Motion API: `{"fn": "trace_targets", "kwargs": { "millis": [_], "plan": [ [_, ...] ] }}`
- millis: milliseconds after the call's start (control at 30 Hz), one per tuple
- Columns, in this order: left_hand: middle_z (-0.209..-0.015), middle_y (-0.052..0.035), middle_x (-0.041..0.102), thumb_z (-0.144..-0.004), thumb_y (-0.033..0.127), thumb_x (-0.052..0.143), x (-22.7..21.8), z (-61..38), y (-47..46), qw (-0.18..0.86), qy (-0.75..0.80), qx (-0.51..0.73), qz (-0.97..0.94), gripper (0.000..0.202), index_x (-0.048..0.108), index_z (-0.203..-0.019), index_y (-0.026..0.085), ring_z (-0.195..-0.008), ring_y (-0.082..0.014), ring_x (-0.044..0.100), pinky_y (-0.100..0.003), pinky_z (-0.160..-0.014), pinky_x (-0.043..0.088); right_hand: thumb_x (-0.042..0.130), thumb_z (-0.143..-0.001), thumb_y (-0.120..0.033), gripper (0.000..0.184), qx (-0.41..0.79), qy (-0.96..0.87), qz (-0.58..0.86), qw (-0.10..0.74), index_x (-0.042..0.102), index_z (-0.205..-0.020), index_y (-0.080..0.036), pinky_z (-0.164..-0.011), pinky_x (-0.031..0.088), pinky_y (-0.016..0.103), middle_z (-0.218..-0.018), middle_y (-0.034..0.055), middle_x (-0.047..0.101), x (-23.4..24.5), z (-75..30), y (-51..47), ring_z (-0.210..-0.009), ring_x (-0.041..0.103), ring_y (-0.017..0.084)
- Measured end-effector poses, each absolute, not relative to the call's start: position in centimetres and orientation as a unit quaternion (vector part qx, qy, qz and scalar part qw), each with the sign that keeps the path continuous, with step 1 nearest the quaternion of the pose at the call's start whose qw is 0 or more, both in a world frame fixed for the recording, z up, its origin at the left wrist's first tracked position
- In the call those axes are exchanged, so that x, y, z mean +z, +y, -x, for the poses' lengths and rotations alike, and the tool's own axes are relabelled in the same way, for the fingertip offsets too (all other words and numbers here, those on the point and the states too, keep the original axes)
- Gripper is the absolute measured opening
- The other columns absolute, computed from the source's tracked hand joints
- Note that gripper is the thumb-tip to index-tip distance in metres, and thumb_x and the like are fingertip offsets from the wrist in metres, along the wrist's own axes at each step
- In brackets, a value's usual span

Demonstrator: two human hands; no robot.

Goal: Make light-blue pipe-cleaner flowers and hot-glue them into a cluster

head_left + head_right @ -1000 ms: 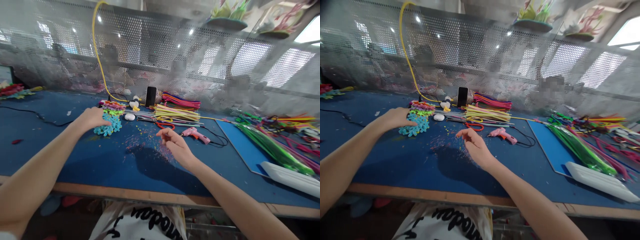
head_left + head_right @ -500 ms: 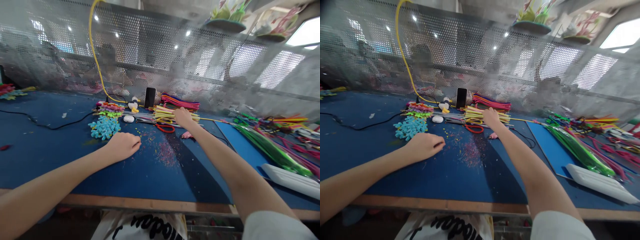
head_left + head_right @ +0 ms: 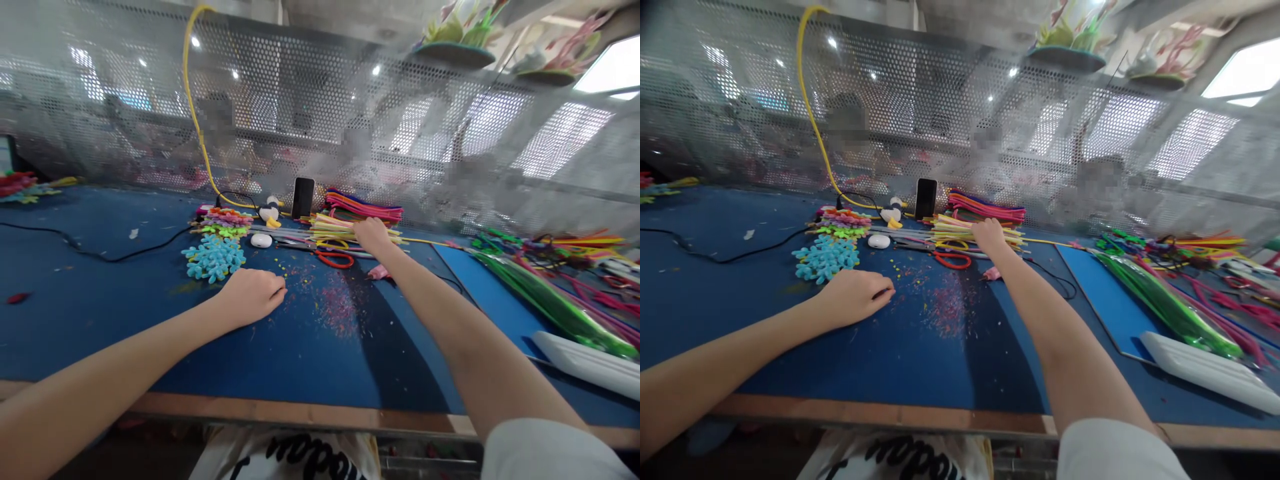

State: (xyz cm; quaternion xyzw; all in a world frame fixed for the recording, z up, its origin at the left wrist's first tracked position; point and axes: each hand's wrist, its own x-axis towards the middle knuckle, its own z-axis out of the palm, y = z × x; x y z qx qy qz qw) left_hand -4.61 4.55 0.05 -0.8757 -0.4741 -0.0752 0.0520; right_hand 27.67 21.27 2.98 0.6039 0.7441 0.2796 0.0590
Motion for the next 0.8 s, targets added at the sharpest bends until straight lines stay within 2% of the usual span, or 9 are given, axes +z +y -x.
{"fn": "trace_targets", "kwargs": {
  "millis": [100, 200, 267, 400, 500, 567, 667, 800],
  "plan": [
    [-0.091, -0.0111, 0.076, -0.1, 0.034, 0.04, 0.0, 4.7, 4.6, 0.053, -0.474, -0.077, 0.875, 0.037, 0.074, -0.095, 0.018, -0.08, -0.027, 0.072, -0.028, -0.058, 0.039, 0.059, -0.099, -0.038, 0.033, 0.282, 0.755, -0.591, 0.038, 0.063, -0.122, -0.014, -0.096, 0.052, 0.047, -0.115, 0.0093, 0.068, 2.8, -27.4, 21.2, -0.105, 0.066, 0.023],
    [-0.091, -0.0108, 0.076, -0.1, 0.033, 0.04, 0.0, 4.8, 4.7, 0.055, -0.47, -0.078, 0.878, 0.038, 0.074, -0.094, 0.018, -0.08, -0.0267, 0.072, -0.028, -0.058, 0.039, 0.047, -0.103, -0.023, 0.03, 0.273, 0.771, -0.574, 0.014, 0.064, -0.123, -0.009, -0.093, 0.045, 0.04, -0.103, 0.014, 0.072, 3.0, -27.0, 21.3, -0.098, 0.066, 0.023],
    [-0.092, -0.0106, 0.075, -0.1, 0.034, 0.04, -0.1, 4.8, 4.7, 0.055, -0.468, -0.08, 0.878, 0.038, 0.074, -0.094, 0.018, -0.081, -0.026, 0.071, -0.027, -0.058, 0.04, 0.042, -0.102, -0.016, 0.032, 0.262, 0.791, -0.553, -0.003, 0.066, -0.122, -0.008, -0.089, 0.041, 0.035, -0.101, 0.0174, 0.073, 3.5, -26.7, 21.4, -0.097, 0.063, 0.023],
    [-0.092, -0.0112, 0.076, -0.1, 0.034, 0.039, -0.3, 4.8, 4.7, 0.054, -0.463, -0.087, 0.88, 0.039, 0.073, -0.092, 0.017, -0.079, -0.025, 0.071, -0.027, -0.06, 0.042, 0.036, -0.104, -0.019, 0.038, 0.247, 0.838, -0.485, -0.045, 0.065, -0.129, -0.017, -0.09, 0.037, 0.031, -0.113, 0.0131, 0.069, 5.1, -25.8, 21.0, -0.104, 0.058, 0.022],
    [-0.092, -0.0114, 0.076, -0.097, 0.031, 0.042, -0.2, 4.7, 4.6, 0.031, -0.486, -0.099, 0.868, 0.034, 0.073, -0.096, 0.018, -0.082, -0.0265, 0.072, -0.029, -0.064, 0.046, 0.031, -0.107, -0.025, 0.042, 0.254, 0.853, -0.448, -0.088, 0.061, -0.135, -0.021, -0.09, 0.035, 0.032, -0.116, 0.0122, 0.064, 6.3, -24.6, 19.6, -0.104, 0.055, 0.023],
    [-0.091, -0.0123, 0.077, -0.096, 0.026, 0.041, 0.1, 4.8, 4.5, 0.018, -0.524, -0.112, 0.844, 0.034, 0.072, -0.106, 0.018, -0.083, -0.0283, 0.072, -0.032, -0.068, 0.048, 0.032, -0.107, -0.031, 0.04, 0.249, 0.867, -0.41, -0.132, 0.065, -0.128, -0.021, -0.084, 0.035, 0.034, -0.107, 0.012, 0.063, 6.9, -23.6, 18.0, -0.095, 0.054, 0.024],
    [-0.093, -0.0137, 0.077, -0.096, 0.021, 0.034, 0.9, 5.4, 4.7, -0.01, -0.576, -0.17, 0.8, 0.04, 0.066, -0.119, 0.014, -0.08, -0.0282, 0.072, -0.036, -0.073, 0.05, 0.038, -0.104, -0.033, 0.033, 0.207, 0.904, -0.341, -0.156, 0.07, -0.106, -0.025, -0.079, 0.033, 0.035, -0.089, 0.0082, 0.061, 7.2, -22.3, 14.7, -0.084, 0.05, 0.023],
    [-0.085, -0.0077, 0.076, -0.097, 0.025, 0.036, 2.7, 6.4, 5.2, -0.088, -0.557, -0.326, 0.759, 0.035, 0.066, -0.111, 0.016, -0.077, -0.0225, 0.07, -0.034, -0.079, 0.051, 0.045, -0.1, -0.03, 0.026, 0.139, 0.939, -0.264, -0.169, 0.067, -0.087, -0.027, -0.073, 0.03, 0.036, -0.076, 0.0051, 0.057, 6.6, -21.4, 9.1, -0.074, 0.043, 0.021]
  ]
}}
